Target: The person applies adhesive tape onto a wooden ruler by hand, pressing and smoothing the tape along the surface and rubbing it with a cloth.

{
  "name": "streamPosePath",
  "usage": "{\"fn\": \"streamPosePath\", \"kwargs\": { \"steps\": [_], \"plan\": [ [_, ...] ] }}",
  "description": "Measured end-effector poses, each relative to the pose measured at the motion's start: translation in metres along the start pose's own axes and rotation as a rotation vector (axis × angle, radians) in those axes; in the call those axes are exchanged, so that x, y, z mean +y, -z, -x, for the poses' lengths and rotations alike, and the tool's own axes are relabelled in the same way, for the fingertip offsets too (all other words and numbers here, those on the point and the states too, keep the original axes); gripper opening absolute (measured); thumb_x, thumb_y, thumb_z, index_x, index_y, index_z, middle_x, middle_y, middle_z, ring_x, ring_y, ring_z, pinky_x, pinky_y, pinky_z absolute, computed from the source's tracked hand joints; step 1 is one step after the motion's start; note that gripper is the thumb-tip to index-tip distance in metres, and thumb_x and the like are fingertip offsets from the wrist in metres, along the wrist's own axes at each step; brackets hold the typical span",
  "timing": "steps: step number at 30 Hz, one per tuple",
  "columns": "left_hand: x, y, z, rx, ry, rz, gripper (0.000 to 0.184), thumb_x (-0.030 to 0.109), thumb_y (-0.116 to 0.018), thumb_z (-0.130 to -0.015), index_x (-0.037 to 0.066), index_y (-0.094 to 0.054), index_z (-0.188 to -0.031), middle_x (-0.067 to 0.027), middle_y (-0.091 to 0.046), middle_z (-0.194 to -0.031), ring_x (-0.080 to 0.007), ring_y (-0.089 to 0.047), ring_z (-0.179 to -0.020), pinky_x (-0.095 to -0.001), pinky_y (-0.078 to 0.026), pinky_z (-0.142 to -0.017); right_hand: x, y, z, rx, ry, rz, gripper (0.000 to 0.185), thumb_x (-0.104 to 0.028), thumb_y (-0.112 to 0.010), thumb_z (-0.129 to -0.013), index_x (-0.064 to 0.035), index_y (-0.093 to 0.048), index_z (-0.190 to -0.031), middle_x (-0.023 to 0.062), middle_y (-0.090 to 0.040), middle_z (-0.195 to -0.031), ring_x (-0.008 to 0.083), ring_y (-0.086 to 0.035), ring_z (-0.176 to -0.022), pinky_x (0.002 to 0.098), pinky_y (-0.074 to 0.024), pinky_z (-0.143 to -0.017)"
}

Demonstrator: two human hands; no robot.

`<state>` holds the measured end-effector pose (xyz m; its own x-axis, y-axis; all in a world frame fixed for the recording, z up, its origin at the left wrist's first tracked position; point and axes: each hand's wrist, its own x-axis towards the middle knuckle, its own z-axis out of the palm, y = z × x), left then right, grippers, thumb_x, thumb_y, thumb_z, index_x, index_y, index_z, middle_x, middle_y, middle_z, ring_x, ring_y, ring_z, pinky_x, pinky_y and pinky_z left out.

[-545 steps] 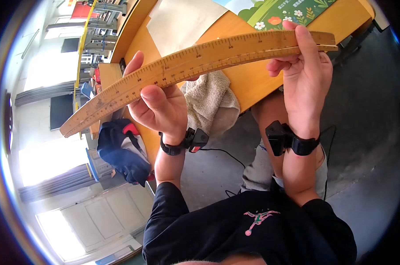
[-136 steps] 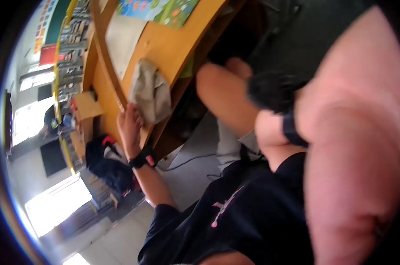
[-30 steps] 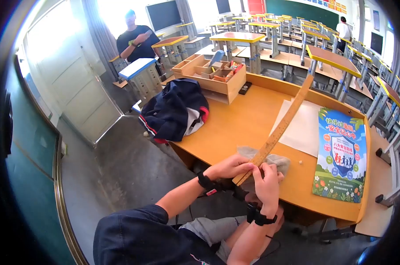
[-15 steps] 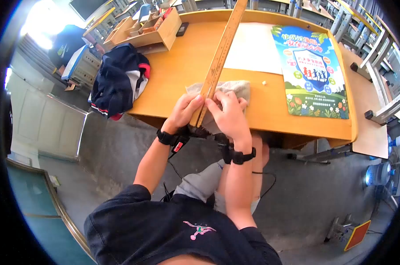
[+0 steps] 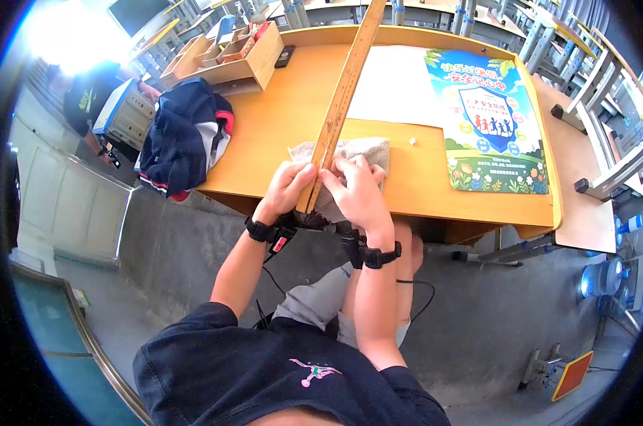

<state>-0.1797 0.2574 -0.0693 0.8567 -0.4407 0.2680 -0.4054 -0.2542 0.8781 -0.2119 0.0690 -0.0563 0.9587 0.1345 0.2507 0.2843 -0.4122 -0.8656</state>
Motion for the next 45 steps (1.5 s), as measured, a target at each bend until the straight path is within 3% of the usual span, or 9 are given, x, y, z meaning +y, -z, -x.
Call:
{"fn": "streamPosePath", "kwargs": {
  "steps": [7,9,18,25,27,34,45],
  "plan": [
    [0.008,-0.006,0.0,0.03,0.0,-0.029,0.033,0.021,-0.049,-0.1,-0.005,-0.059,-0.084,-0.0124,-0.049,-0.061,-0.015,-0.045,-0.057,-0.0342,-0.042,-0.056,0.002,0.007,0.003,-0.053,-0.021,0.001,0.024,-0.028,-0.063,-0.093,-0.0043,-0.066,-0.094,0.0101,-0.059,-0.093,0.0263,-0.048,-0.094,0.0383,-0.0339,-0.092],
    [0.009,-0.003,0.001,-0.013,0.013,-0.097,0.031,0.02,-0.049,-0.099,-0.005,-0.059,-0.085,-0.0156,-0.05,-0.063,-0.0192,-0.046,-0.056,-0.035,-0.043,-0.056,0.003,0.007,0.004,-0.042,0.039,-0.053,0.022,-0.028,-0.06,-0.093,-0.0064,-0.066,-0.095,0.0088,-0.056,-0.087,0.0224,-0.046,-0.091,0.0373,-0.0258,-0.093],
    [0.013,-0.006,0.0,0.001,-0.017,-0.077,0.03,0.02,-0.05,-0.099,-0.005,-0.059,-0.086,-0.0206,-0.053,-0.065,-0.0276,-0.05,-0.056,-0.0378,-0.044,-0.058,0.001,0.011,0.005,-0.066,0.055,-0.09,0.023,-0.027,-0.06,-0.094,-0.0067,-0.067,-0.101,0.0072,-0.058,-0.085,0.0209,-0.048,-0.09,0.0366,-0.0257,-0.094],
    [0.013,-0.007,0.0,0.012,-0.03,-0.108,0.032,0.021,-0.049,-0.099,-0.005,-0.058,-0.084,-0.0203,-0.052,-0.064,-0.0277,-0.05,-0.056,-0.0383,-0.043,-0.057,0.013,0.008,0.004,-0.085,0.032,-0.115,0.025,-0.029,-0.061,-0.093,-0.0048,-0.067,-0.099,0.0082,-0.059,-0.088,0.0212,-0.048,-0.09,0.0371,-0.0252,-0.096],
    [0.013,-0.008,0.0,0.021,-0.05,-0.095,0.035,0.02,-0.047,-0.1,-0.004,-0.054,-0.076,-0.0114,-0.045,-0.059,-0.0168,-0.043,-0.055,-0.0344,-0.04,-0.054,0.013,0.008,0.004,-0.08,0.016,-0.116,0.027,-0.029,-0.062,-0.092,-0.0037,-0.067,-0.098,0.0084,-0.059,-0.089,0.0216,-0.047,-0.091,0.0373,-0.0261,-0.096],
    [0.013,-0.011,-0.001,0.051,-0.066,-0.104,0.036,0.021,-0.048,-0.1,-0.004,-0.052,-0.073,-0.0133,-0.043,-0.058,-0.0197,-0.041,-0.052,-0.036,-0.038,-0.052,0.015,0.008,0.004,-0.087,0.01,-0.15,0.028,-0.03,-0.063,-0.092,-0.003,-0.067,-0.097,0.0078,-0.059,-0.09,0.0214,-0.048,-0.092,0.0369,-0.0279,-0.094],
    [0.02,-0.012,-0.002,0.048,-0.005,-0.156,0.037,0.022,-0.049,-0.1,-0.004,-0.051,-0.073,-0.0138,-0.041,-0.057,-0.0206,-0.039,-0.052,-0.0362,-0.038,-0.052,0.02,0.008,0.001,-0.097,0.025,-0.231,0.029,-0.029,-0.064,-0.09,-0.001,-0.066,-0.091,0.008,-0.059,-0.083,0.0219,-0.052,-0.08,0.0362,-0.0332,-0.087]
  ]
}}
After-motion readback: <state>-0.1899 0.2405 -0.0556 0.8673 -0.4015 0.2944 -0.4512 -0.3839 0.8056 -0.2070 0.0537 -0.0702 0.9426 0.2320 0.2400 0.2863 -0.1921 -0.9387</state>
